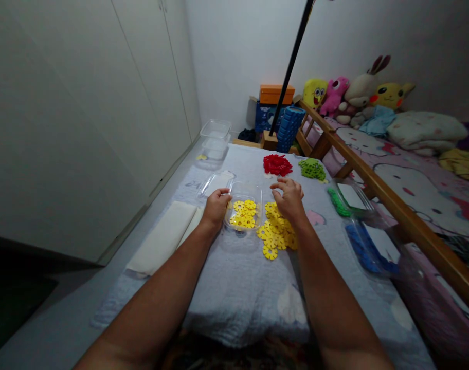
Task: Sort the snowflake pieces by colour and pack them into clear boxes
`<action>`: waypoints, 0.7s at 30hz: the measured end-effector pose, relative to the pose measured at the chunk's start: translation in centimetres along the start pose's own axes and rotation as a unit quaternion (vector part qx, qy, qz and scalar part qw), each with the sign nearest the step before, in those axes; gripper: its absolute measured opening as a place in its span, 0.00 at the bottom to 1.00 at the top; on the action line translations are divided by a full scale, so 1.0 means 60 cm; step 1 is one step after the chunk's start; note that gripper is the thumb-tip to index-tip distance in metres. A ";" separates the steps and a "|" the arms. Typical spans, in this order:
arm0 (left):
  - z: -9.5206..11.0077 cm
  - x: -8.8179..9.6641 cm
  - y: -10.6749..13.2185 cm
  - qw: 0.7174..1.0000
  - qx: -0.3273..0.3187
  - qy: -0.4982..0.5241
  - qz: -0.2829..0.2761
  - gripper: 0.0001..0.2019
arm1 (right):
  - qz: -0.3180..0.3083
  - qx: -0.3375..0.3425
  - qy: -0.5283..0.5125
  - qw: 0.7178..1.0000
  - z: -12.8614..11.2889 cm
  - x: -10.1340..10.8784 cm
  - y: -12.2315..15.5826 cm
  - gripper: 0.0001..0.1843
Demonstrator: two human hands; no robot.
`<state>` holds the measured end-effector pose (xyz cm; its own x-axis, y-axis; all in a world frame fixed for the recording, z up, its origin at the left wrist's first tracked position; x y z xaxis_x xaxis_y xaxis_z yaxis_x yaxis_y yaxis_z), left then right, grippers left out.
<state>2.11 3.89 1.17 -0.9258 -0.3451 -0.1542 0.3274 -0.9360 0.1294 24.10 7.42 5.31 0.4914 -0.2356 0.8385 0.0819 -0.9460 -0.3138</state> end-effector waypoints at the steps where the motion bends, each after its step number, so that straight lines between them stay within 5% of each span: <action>1: 0.000 0.000 0.000 1.000 0.001 -0.003 -0.001 0.19 | -0.003 -0.013 0.009 1.000 0.011 0.006 -0.002 0.14; 9: -0.001 0.001 0.000 1.000 -0.010 -0.007 -0.001 0.19 | -0.146 0.000 0.139 0.979 0.043 0.011 0.024 0.14; 21: 0.002 0.000 0.003 1.000 -0.001 -0.007 -0.001 0.19 | -0.144 -0.015 0.114 0.983 0.045 0.018 0.043 0.10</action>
<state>2.12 3.73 1.32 -0.9286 -0.3431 -0.1410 0.3268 -0.9365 0.1271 27.20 5.32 4.18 0.2441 0.0013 0.9698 0.1616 -0.9861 -0.0393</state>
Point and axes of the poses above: each hand's wrist, its own y-axis away from the middle knuckle, its own x-axis out of the back of the hand, z = x × y, the point moved 1 cm from there along -y, towards the middle knuckle, and after that the axes turned 1 degree about -z, right-handed, at the moved point
